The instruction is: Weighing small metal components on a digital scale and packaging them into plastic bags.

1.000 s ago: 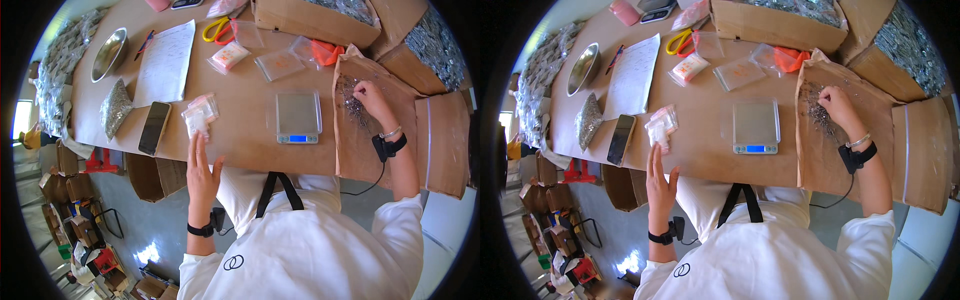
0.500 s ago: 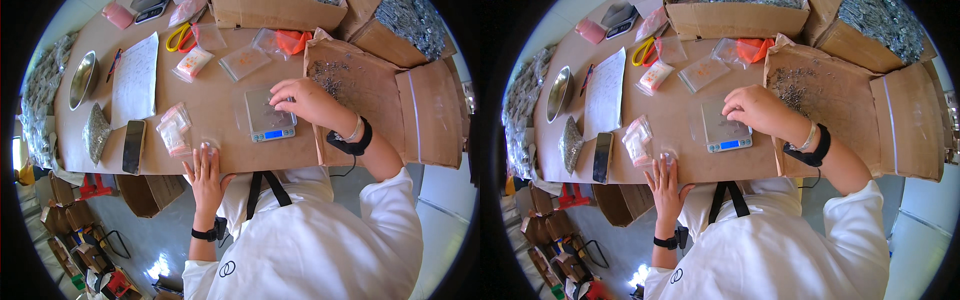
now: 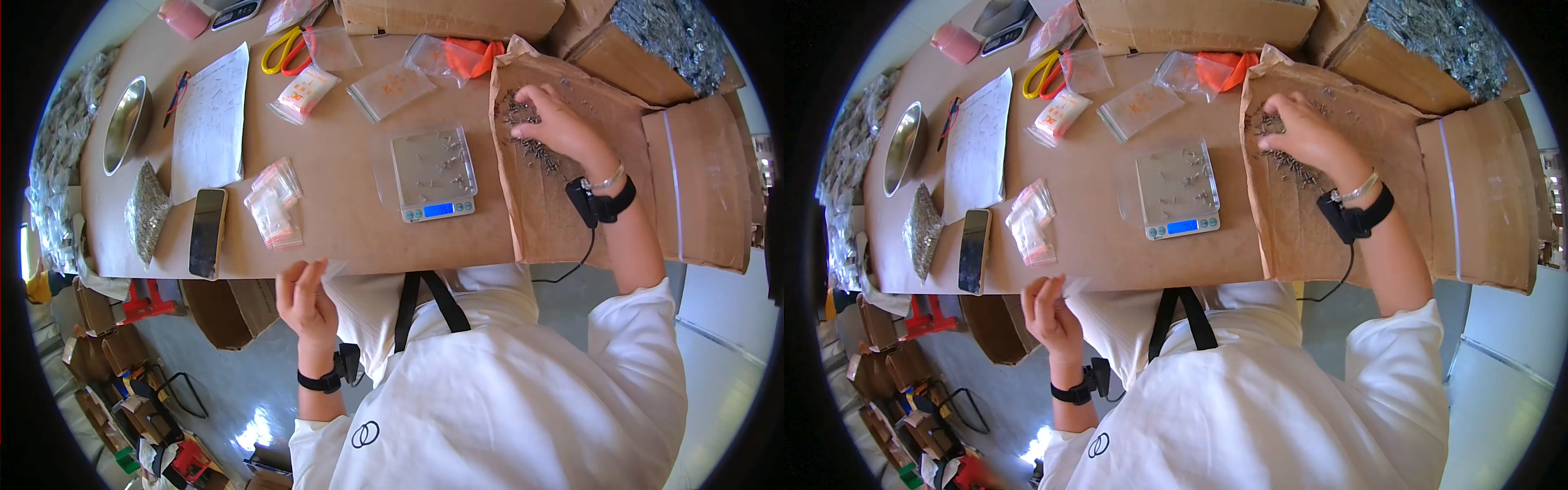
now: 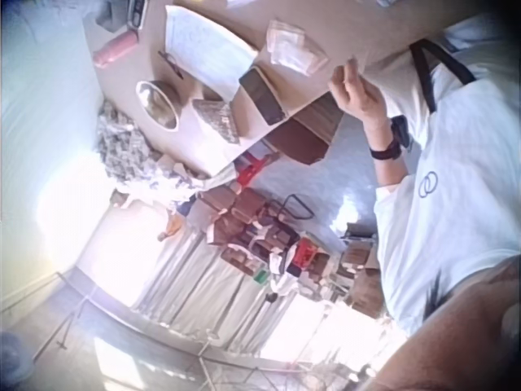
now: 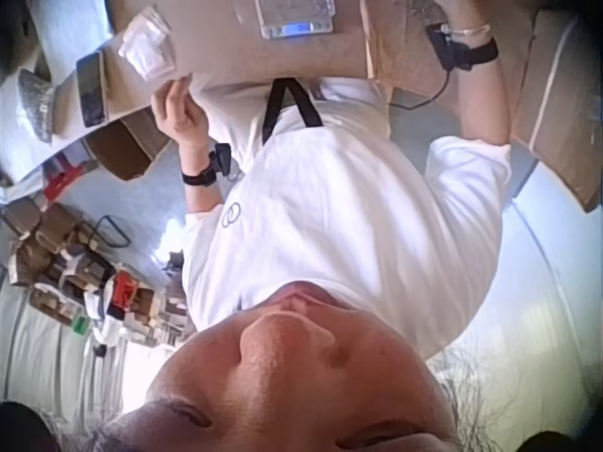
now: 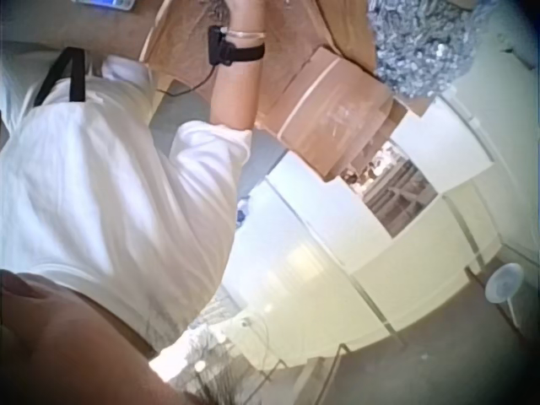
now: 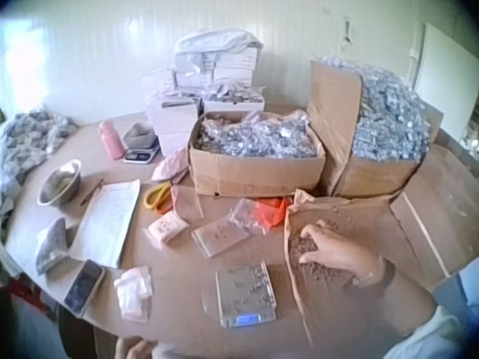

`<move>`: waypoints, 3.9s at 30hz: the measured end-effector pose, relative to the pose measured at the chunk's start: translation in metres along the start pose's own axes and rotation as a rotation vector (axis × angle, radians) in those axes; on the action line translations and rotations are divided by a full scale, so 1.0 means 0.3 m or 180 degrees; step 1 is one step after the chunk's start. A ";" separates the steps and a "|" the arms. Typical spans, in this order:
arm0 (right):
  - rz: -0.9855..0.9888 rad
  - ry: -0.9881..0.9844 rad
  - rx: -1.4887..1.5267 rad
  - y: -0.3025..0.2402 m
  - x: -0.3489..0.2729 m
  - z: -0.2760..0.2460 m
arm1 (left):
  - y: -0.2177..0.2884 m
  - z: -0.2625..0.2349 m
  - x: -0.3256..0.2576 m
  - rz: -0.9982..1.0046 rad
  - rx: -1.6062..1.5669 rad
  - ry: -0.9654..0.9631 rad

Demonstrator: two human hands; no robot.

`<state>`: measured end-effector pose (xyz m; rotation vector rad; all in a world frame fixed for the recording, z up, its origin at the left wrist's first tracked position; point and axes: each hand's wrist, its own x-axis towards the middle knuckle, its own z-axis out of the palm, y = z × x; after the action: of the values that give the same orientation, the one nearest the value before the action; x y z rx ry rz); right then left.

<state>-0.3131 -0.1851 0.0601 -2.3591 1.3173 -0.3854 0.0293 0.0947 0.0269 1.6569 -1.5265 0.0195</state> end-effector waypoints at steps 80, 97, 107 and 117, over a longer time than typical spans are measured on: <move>0.0540 -0.0423 0.1559 -0.250 -0.016 0.182 | 0.041 0.244 0.144 -0.1434 -0.1083 -0.0454; -0.0424 0.0405 0.1395 -0.547 -0.063 0.067 | 0.057 0.287 0.159 -0.1613 -0.0916 -0.0095; 0.0677 -0.0036 0.1977 -0.378 -0.007 0.105 | 0.044 0.256 0.144 -0.1309 -0.2409 -0.0287; -0.0773 -0.0244 0.1073 -0.507 -0.142 0.172 | 0.090 0.220 0.086 -0.1935 -0.4163 -0.0730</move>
<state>-0.2002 -0.0661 0.0857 -2.2227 0.8551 -0.5374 -0.0202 0.0388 0.0142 0.9265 -0.7280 -1.2437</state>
